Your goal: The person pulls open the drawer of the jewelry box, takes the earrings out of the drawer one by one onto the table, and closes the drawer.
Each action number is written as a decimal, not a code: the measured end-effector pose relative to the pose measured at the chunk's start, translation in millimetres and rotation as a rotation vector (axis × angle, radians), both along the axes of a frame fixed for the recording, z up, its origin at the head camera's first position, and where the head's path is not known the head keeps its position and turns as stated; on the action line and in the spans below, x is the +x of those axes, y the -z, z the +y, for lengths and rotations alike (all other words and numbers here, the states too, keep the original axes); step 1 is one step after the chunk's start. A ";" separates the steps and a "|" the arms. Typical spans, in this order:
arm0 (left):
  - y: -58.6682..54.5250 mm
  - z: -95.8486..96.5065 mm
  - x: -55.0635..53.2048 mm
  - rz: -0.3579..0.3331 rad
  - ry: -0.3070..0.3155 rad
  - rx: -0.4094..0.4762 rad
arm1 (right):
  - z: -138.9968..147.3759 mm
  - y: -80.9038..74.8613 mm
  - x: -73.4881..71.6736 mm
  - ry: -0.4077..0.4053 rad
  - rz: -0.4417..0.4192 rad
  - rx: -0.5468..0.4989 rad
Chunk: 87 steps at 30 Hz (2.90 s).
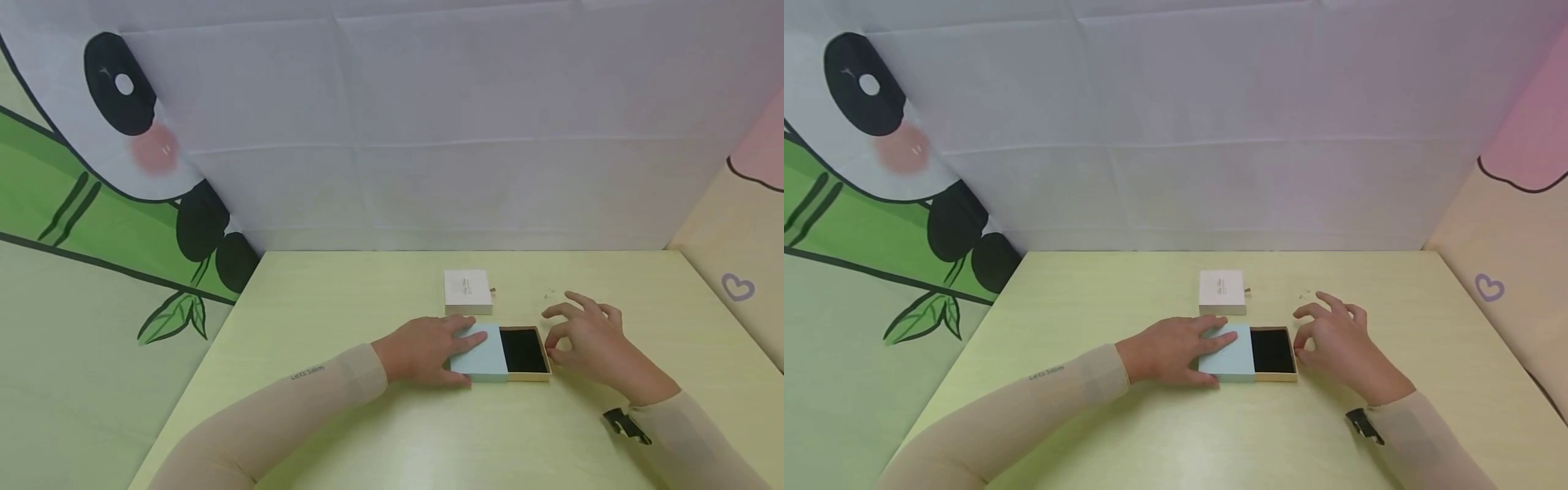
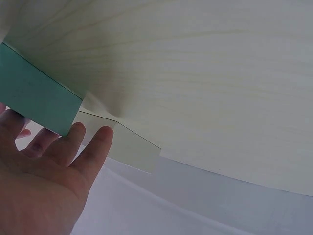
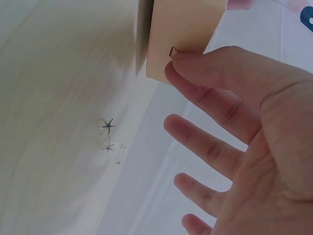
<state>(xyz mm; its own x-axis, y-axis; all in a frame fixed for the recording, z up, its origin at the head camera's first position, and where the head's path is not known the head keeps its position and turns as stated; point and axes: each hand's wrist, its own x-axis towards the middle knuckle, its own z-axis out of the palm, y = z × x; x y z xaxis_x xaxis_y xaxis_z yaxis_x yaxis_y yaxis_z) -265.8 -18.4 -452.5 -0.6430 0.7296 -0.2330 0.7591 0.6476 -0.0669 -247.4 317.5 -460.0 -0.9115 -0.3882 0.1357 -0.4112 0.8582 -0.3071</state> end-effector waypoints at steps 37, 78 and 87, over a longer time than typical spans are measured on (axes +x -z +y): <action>1.0 1.8 -0.1 0.007 0.002 -0.001 | -2.2 4.5 -1.1 -0.005 0.031 0.005; -1.0 7.4 -8.4 0.008 -0.013 0.011 | 3.7 3.1 -16.9 -0.031 0.036 -0.006; -3.2 5.8 -7.6 -0.007 -0.016 0.026 | 1.7 1.6 -15.5 -0.032 0.031 -0.009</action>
